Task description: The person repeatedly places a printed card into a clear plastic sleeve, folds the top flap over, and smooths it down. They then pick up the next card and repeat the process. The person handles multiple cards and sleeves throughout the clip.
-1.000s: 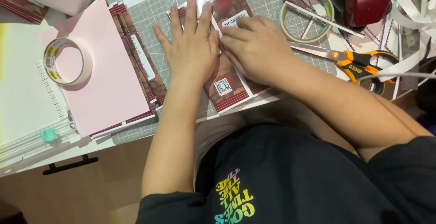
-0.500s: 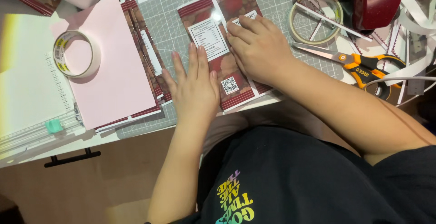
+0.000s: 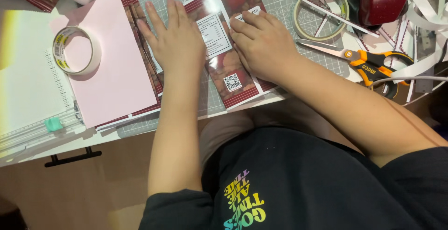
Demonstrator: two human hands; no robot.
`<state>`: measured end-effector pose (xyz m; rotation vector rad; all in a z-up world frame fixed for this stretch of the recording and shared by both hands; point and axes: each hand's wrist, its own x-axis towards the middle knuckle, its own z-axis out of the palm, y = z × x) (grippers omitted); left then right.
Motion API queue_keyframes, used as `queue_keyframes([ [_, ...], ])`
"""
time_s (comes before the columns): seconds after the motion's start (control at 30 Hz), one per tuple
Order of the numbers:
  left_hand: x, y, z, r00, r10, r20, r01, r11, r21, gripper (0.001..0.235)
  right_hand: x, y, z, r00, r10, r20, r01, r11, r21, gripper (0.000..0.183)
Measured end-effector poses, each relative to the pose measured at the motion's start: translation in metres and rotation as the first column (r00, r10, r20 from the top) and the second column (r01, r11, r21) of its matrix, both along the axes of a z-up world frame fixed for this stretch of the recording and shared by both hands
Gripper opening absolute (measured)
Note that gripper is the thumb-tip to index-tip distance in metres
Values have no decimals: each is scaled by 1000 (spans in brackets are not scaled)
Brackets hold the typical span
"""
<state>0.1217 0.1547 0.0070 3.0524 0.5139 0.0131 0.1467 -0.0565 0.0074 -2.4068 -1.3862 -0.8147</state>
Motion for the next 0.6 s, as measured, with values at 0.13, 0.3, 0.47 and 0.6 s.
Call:
queue_keyframes([
  [0.13,-13,2,-14,989,-92,119,81,992,95,59,-2,0,-1,1000,3,23,-3,1000,-2,15],
  [0.3,-58,-18,-12,981,-130,145,104,979,175,64,0,0,-2,999,-2,43,1,1000,7,13],
  [0.47,-118,-43,0,946,-254,203,214,957,198,56,0,-1,-6,999,-9,34,9,1000,6,17],
  [0.6,-156,-57,5,923,-305,234,266,946,183,57,0,0,-5,998,-4,55,4,1000,-7,16],
])
